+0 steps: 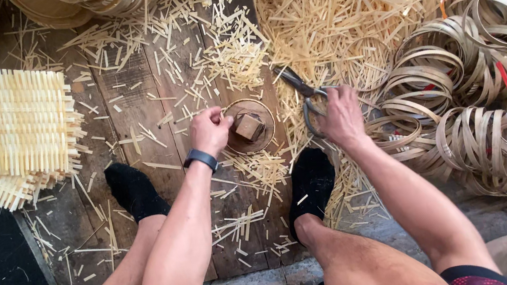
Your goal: The person weaves thin bamboo strips around a wooden form to create a circular container and then trims the excess material with shears.
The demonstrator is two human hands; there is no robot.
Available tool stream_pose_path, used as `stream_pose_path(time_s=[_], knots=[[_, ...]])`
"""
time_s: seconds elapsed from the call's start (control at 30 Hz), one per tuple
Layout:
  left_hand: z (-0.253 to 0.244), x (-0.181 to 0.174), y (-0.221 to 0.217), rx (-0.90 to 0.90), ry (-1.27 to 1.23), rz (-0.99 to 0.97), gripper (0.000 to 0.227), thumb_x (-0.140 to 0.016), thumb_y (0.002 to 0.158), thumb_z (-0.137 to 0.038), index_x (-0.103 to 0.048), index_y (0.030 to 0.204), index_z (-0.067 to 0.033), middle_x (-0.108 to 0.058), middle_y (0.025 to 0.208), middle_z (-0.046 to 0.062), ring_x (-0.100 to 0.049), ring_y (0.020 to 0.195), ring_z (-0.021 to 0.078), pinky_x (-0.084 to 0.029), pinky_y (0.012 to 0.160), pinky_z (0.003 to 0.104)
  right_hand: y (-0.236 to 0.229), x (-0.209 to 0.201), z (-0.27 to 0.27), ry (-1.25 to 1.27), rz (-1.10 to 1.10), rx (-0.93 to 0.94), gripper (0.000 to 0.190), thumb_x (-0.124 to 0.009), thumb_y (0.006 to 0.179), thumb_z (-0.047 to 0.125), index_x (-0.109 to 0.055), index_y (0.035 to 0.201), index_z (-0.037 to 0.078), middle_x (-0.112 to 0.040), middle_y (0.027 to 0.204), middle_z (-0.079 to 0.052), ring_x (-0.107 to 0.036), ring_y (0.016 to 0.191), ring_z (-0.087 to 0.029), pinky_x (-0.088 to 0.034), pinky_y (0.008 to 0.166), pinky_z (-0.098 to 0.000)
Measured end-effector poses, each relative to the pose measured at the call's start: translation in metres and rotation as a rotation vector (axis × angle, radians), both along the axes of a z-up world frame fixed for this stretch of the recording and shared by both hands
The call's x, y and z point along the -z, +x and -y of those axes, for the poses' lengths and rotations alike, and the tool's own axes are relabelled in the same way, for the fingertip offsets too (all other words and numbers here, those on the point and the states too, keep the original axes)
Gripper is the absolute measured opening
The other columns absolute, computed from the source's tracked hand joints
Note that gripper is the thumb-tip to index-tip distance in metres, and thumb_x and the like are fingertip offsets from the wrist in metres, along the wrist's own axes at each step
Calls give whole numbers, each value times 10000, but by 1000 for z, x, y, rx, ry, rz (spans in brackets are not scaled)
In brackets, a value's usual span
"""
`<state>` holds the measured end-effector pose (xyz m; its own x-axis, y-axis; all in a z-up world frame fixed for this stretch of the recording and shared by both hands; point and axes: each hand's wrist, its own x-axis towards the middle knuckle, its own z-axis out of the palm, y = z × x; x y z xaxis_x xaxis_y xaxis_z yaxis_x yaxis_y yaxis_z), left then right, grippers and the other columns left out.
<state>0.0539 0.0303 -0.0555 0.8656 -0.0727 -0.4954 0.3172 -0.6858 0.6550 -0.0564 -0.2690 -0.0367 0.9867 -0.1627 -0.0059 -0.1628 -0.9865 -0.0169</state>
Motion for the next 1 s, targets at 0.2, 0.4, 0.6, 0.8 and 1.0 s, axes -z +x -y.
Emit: stream_pose_path(time_s=[0.2, 0.4, 0.6, 0.8, 1.0], knots=[[9, 20, -1, 28, -352, -254, 340, -870, 788, -81, -799, 1119, -59, -808, 976, 107, -694, 796, 153, -575, 748, 328, 35, -34, -41, 1080, -390, 243, 305, -751, 928, 252, -723, 1156, 52, -737, 1051, -98, -681, 900, -145, -545, 851, -350], [26, 20, -5, -87, -91, -400, 314, -903, 738, -159, -812, 1027, -73, -804, 955, 110, -729, 791, 181, -601, 790, 348, 49, -20, -42, 1163, -672, 669, 188, -776, 895, 191, -788, 982, 24, -765, 871, -142, -562, 623, -140, -481, 587, -306], [19, 17, -10, -243, -331, -415, 256, -852, 887, -191, -816, 1094, -43, -766, 1175, 140, -686, 999, 131, -507, 889, 344, 44, -53, -38, 1295, -721, 761, 312, -677, 957, 324, -740, 980, 19, -750, 820, -129, -668, 644, -170, -607, 608, -298], [-4, 4, -79, -572, -896, -701, 273, -642, 968, -101, -588, 1200, 33, -731, 1097, 149, -748, 940, 263, -659, 816, 436, 1, -37, -57, 1671, -667, 846, 278, -719, 915, 137, -634, 1087, -65, -718, 911, -192, -752, 736, -231, -674, 662, -344], [2, 31, -93, -600, -739, -602, 238, -596, 999, -117, -643, 1176, 35, -738, 1074, 143, -752, 932, 264, -662, 774, 439, -6, -15, -72, 1407, -594, 846, 235, -684, 953, 131, -596, 1048, -65, -695, 809, -177, -704, 693, -277, -632, 575, -360]])
